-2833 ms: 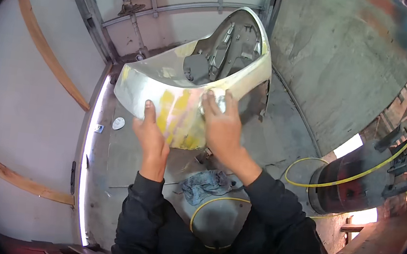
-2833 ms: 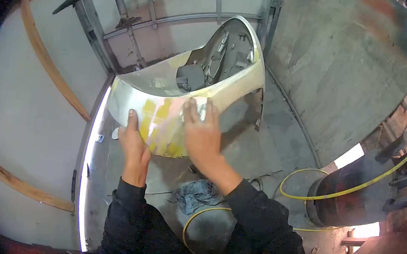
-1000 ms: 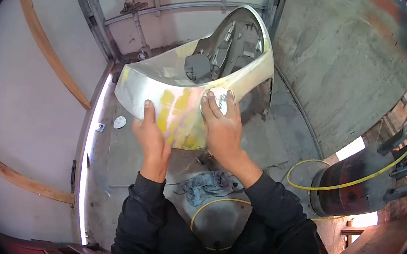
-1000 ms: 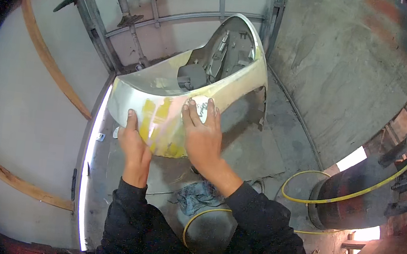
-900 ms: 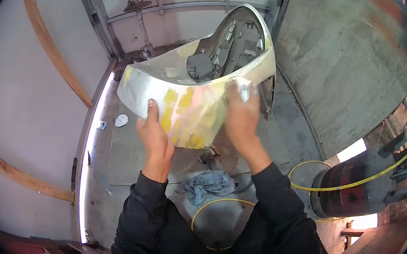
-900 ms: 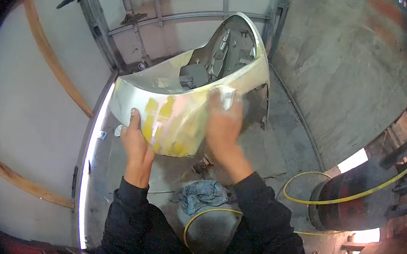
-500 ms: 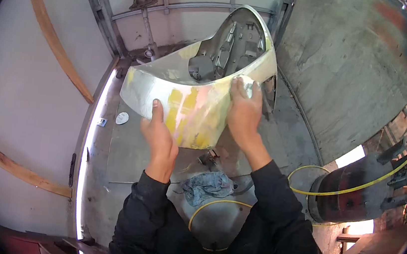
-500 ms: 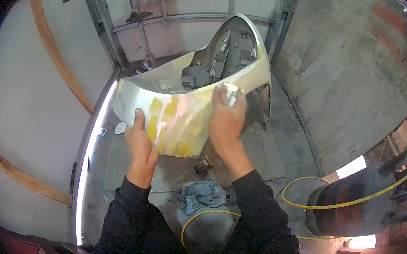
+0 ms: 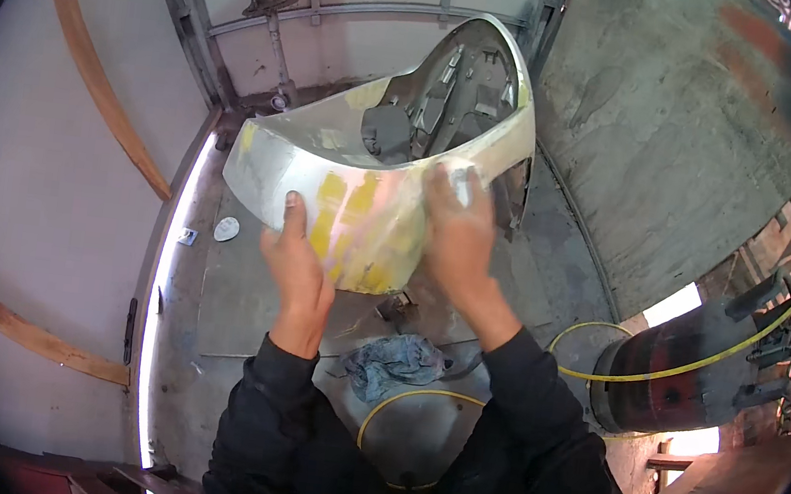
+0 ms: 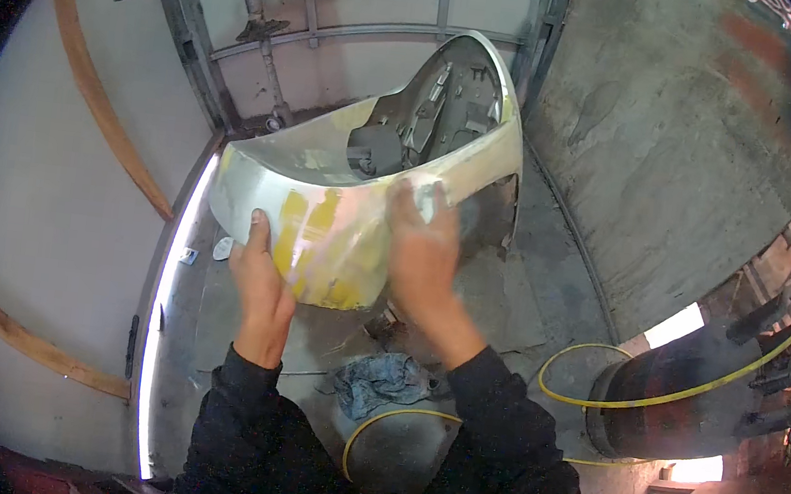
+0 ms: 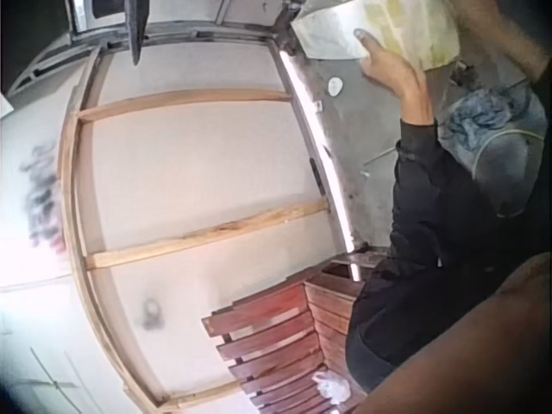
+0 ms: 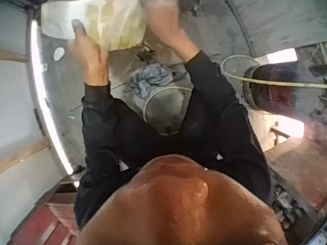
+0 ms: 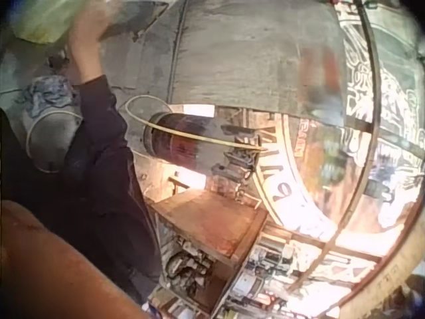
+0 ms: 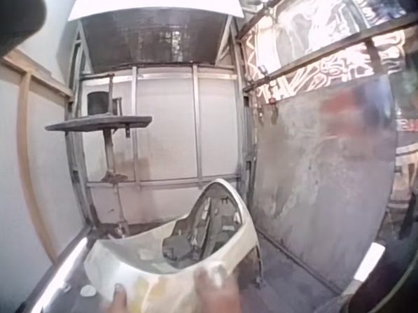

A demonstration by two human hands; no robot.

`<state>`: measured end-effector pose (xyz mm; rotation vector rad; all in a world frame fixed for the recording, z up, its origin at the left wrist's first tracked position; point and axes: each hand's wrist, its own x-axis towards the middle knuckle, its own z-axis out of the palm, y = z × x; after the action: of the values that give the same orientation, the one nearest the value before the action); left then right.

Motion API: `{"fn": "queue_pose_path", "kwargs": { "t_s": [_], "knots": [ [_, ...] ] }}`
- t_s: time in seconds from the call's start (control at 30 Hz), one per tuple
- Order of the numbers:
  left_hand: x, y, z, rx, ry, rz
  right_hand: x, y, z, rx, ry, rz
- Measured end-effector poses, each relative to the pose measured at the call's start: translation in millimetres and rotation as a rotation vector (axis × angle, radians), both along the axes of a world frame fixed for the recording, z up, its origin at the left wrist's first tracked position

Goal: The person sands a vehicle body panel with a sanding disc by hand and rubs the sanded surface with their bare hands.

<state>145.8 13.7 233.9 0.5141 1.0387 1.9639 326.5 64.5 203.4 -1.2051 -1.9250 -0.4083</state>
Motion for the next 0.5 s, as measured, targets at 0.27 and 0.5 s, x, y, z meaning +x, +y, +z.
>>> {"fn": "queue_pose_path", "kwargs": {
  "t_s": [0.27,0.5],
  "knots": [
    [2.5,-0.4,-4.6,0.052,0.026,0.038,-21.8,-15.9,0.2,0.004,0.044,0.099],
    [4.8,5.0,-8.1,0.040,0.027,0.065,-8.2,5.6,-2.8,-0.052,0.175,0.167]
  ]
}}
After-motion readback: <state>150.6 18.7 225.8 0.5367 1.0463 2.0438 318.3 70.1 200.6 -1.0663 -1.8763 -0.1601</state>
